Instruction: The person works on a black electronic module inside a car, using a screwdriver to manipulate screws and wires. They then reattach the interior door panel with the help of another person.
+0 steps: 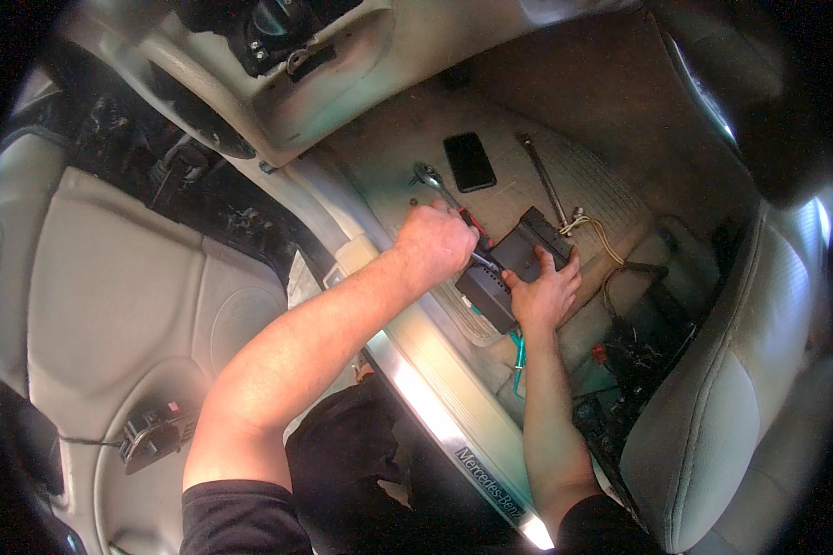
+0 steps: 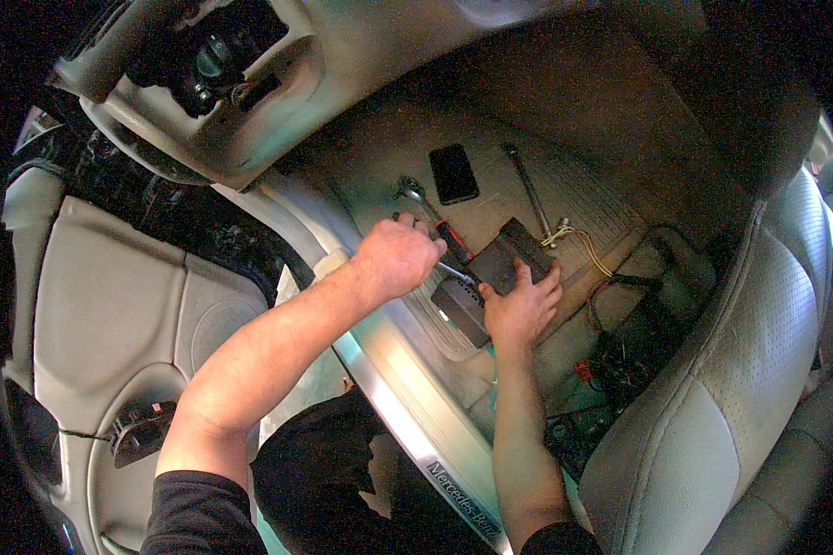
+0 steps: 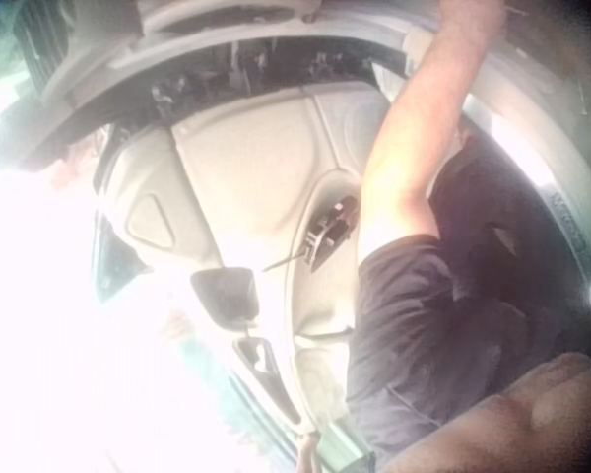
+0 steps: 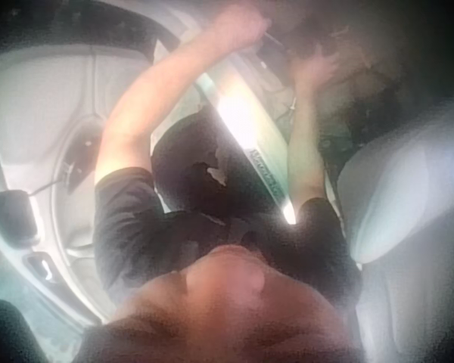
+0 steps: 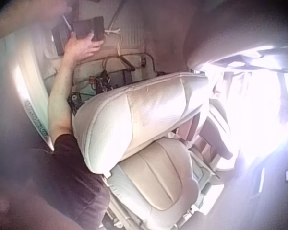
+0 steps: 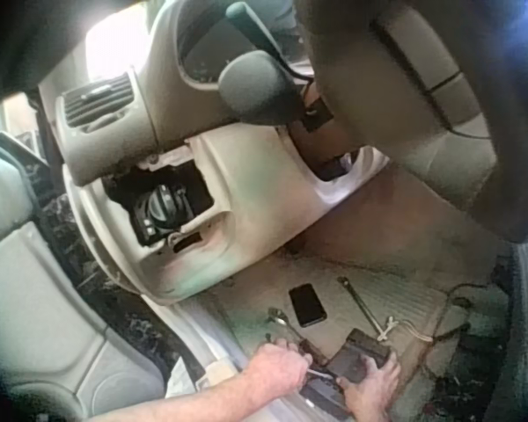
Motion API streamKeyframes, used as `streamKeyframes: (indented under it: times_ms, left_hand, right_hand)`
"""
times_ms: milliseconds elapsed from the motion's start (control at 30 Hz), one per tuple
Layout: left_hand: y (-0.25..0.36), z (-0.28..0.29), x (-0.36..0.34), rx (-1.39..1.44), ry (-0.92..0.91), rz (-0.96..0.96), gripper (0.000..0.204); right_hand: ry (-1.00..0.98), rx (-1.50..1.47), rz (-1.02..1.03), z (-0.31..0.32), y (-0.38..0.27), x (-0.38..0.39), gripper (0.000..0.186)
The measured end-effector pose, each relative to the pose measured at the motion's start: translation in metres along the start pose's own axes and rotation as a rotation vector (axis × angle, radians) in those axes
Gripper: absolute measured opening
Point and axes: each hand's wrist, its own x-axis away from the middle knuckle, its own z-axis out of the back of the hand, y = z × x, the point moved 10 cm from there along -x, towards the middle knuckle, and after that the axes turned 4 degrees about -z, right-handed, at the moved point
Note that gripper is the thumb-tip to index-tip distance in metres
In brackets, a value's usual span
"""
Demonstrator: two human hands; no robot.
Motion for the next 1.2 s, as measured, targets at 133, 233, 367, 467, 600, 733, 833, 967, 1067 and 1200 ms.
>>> streamKeyframes:
  times_ms: [133, 233, 367, 467, 600, 733, 833, 967, 1067, 1200]
  left_hand:
    - [0.001, 0.003, 0.001, 0.035, 0.007, -0.029, 0.02]
    - [-0.004, 0.001, 0.003, 0.104, 0.05, -0.038, 0.018]
    - [-0.009, -0.003, 0.002, 0.202, -0.064, -0.002, 0.018]
    - [-0.011, -0.002, 0.003, 0.236, -0.053, 0.016, 0.018]
    - [-0.004, 0.01, 0.002, 0.222, -0.043, 0.0, 0.017]
    - [0.007, 0.026, 0.005, 0.195, -0.009, -0.035, 0.017]
    - [0.009, 0.024, 0.005, 0.189, -0.074, -0.003, 0.018]
    - [0.008, 0.02, 0.005, 0.261, -0.079, -0.013, 0.018]
    - [0.005, 0.018, 0.004, 0.311, -0.059, 0.013, 0.018]
    - [0.005, 0.028, 0.003, 0.411, -0.061, 0.037, 0.019]
  right_hand:
    - [-0.003, -0.014, -0.014, 0.001, 0.0, 0.0, 0.069]
    - [-0.021, -0.012, -0.021, 0.001, -0.002, 0.0, 0.069]
    - [0.001, -0.018, -0.013, 0.001, 0.0, 0.001, 0.068]
    - [-0.011, -0.014, -0.017, 0.002, -0.002, 0.001, 0.068]
    - [-0.016, -0.002, -0.025, 0.001, 0.0, 0.0, 0.068]
    - [-0.023, 0.004, -0.026, 0.001, -0.001, 0.0, 0.068]
    - [-0.029, -0.001, -0.026, 0.001, -0.001, 0.0, 0.067]
    - [-0.008, 0.003, -0.02, 0.001, -0.001, 0.0, 0.067]
    - [-0.009, 0.001, -0.017, 0.001, -0.002, 0.0, 0.066]
    - [-0.002, 0.002, -0.016, 0.001, -0.001, 0.0, 0.067]
